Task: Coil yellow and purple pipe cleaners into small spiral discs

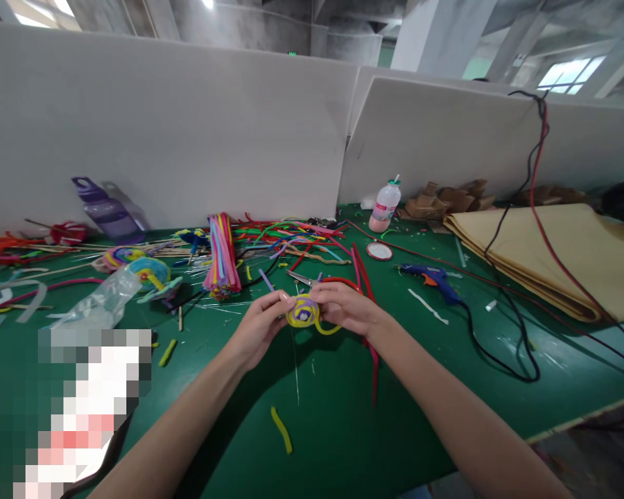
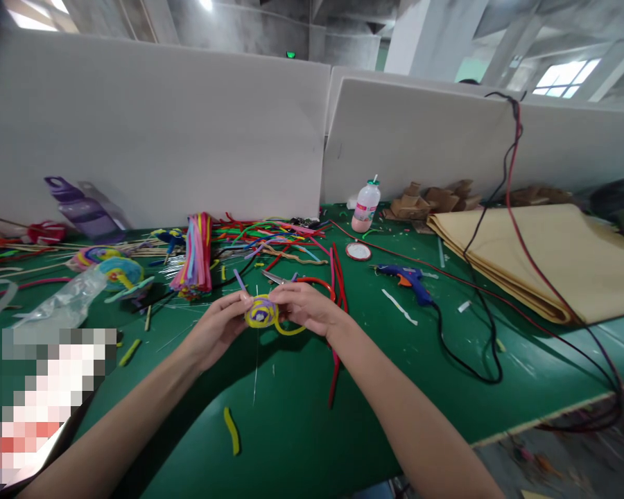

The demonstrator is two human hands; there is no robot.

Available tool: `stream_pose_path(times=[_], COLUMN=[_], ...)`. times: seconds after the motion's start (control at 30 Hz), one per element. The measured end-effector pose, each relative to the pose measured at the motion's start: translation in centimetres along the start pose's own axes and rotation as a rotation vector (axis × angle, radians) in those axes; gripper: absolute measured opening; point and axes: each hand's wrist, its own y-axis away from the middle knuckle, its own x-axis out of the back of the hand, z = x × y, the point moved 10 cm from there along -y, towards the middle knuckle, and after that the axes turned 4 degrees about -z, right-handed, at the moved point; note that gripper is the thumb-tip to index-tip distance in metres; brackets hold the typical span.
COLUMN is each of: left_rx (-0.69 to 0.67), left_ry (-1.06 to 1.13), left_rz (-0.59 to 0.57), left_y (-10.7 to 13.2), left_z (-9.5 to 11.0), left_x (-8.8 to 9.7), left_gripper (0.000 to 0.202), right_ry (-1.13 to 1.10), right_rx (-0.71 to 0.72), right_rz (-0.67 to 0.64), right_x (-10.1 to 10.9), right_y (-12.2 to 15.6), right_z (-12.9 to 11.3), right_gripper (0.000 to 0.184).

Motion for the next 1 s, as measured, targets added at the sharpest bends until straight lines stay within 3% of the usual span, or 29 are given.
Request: stream_pose_path(times=[0.2,0.47,0.6,0.83,1.0], left_rx=[-0.014,-0.057,-0.085,-0.12,-0.062], left_ry=[0.022,0.106,0.054,0.065,0.154], left_rz=[-0.037,-0.001,-0.017,-0.006,-0.035], left_y=[0.0,-0.4,-0.5,-0.3,-0.3], left_z=[-0.2,0.1,0.1,0.3,-0.1], left_x=[-0.4,0.0,0.1,0.1,-0.3], left_gripper=[0.015,0.023,0.013,0.017,0.013], right_ry=[-0.033,-0.194,-0.202,-0.162,-0.178], right_rx=[-0.014,0.068,0.03,0.029,0.06], right_rz=[-0.011,0.084,0.057,-0.039,-0.07], right_x=[-0.4,1.4,1.3,0.1,-0.2], right_y=[-0.1,-0.6,-0.5,-0.5,-0.6], right_z=[0.5,0.1,0.2,0.5,0.5], right_gripper=[0.014,0.021,0.019,0.019,0.017])
